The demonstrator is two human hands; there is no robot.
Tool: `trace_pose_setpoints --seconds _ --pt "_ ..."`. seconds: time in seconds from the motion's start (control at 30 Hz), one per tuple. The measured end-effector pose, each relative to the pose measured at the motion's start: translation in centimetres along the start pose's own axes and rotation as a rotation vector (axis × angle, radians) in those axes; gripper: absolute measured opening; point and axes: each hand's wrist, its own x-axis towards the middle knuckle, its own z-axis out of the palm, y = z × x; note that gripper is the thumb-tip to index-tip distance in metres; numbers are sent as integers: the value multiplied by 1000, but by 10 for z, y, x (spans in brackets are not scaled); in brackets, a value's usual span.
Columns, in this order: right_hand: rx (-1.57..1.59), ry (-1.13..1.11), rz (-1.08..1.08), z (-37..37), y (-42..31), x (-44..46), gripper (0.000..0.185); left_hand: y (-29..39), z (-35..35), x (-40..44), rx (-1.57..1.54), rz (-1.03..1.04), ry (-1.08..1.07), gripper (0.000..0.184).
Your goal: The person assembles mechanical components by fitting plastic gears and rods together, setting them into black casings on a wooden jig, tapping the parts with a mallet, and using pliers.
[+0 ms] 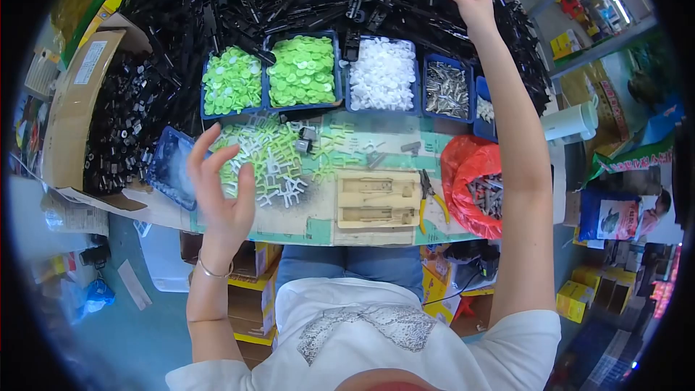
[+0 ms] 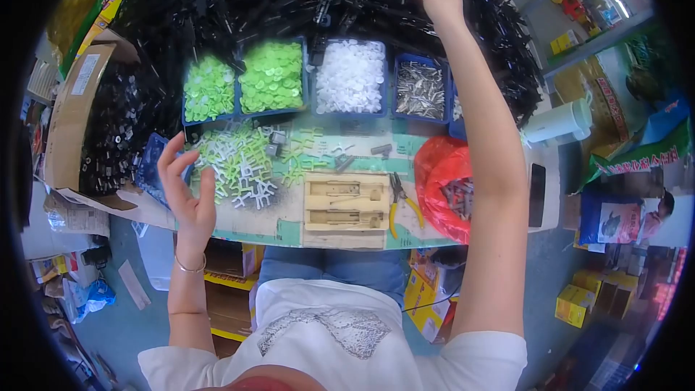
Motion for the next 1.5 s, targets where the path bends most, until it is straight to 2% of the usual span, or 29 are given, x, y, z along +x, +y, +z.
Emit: trace_pose_setpoints --seconds 0.03,0.1,0.13,0.17,0.2,0.27,0.33,0.4,0.43,0.5,0.53,0.6,0.63,0.7,0.73,0.8,0.83,0.93,0.97,1.1,1.2,1.27,1.3,1.37,1.47,1.5 --pt "128 19 181 -7 5 -2 40 5 6 3 -97 6 -19 29" --pt "599 -169 447 -23 -2 -21 28 15 19 10 -282 7 -55 30" --pt "694 -263 498 -27 0 -31 17 20 24 15 -288 12 -59 30" --pt "723 -259 550 -24 -16 -55 13 27 30 21 -371 -25 -88 29" --pt "764 -234 577 -19 -31 -79 13 32 35 25 -453 -66 -121 29" --pt "815 -335 584 -12 -48 -121 13 42 51 30 -630 -188 -172 33" --pt "871 -408 609 -5 -76 -165 22 57 67 36 -784 -306 -222 41" --pt "933 -506 593 3 -88 -201 24 65 85 41 -1037 -509 -320 49" --pt "987 -553 599 5 -90 -216 25 71 86 44 -1169 -596 -360 45" --pt "942 -568 545 4 -93 -236 29 72 89 36 -1096 -554 -447 33" --pt "733 -490 528 0 -92 -244 33 73 91 28 -1088 -582 -392 21" --pt "605 -256 370 -8 -96 -263 39 66 86 5 -866 -457 -455 19" --pt "534 -238 299 -17 -94 -270 39 64 84 -6 -702 -177 -366 16" --pt "-55 -435 -37 -42 -72 -289 27 61 74 -30 -415 77 -355 15" --pt "-88 -571 -36 -48 -69 -301 8 57 72 -46 -344 130 -382 15" --pt "-283 -623 -300 -47 -58 -329 10 39 77 -71 -213 369 -407 18" --pt "-448 -595 -410 -45 -56 -339 14 34 78 -81 -158 387 -471 23" --pt "-550 -518 -474 -43 -56 -349 13 40 76 -93 -60 361 -443 29" --pt "-540 -526 -479 -43 -58 -350 13 42 79 -99 -37 336 -506 33" --pt "-605 -615 -474 -43 -68 -343 11 50 82 -104 1 305 -498 36" --pt "-802 -908 -343 -40 -92 -323 13 50 67 -103 -106 214 -486 41" --pt "-710 -996 -203 -23 -108 -300 15 40 59 -101 -96 159 -408 43" --pt "-516 -911 -136 -8 -104 -294 16 34 55 -96 -50 79 -332 43" --pt "-421 -780 -289 30 -87 -282 19 20 54 -86 35 -34 -223 42" --pt "-340 -677 -381 89 -68 -271 23 7 55 -68 230 -100 -151 45" --pt "-323 -643 -449 107 -62 -267 24 2 55 -68 233 -127 -166 51"
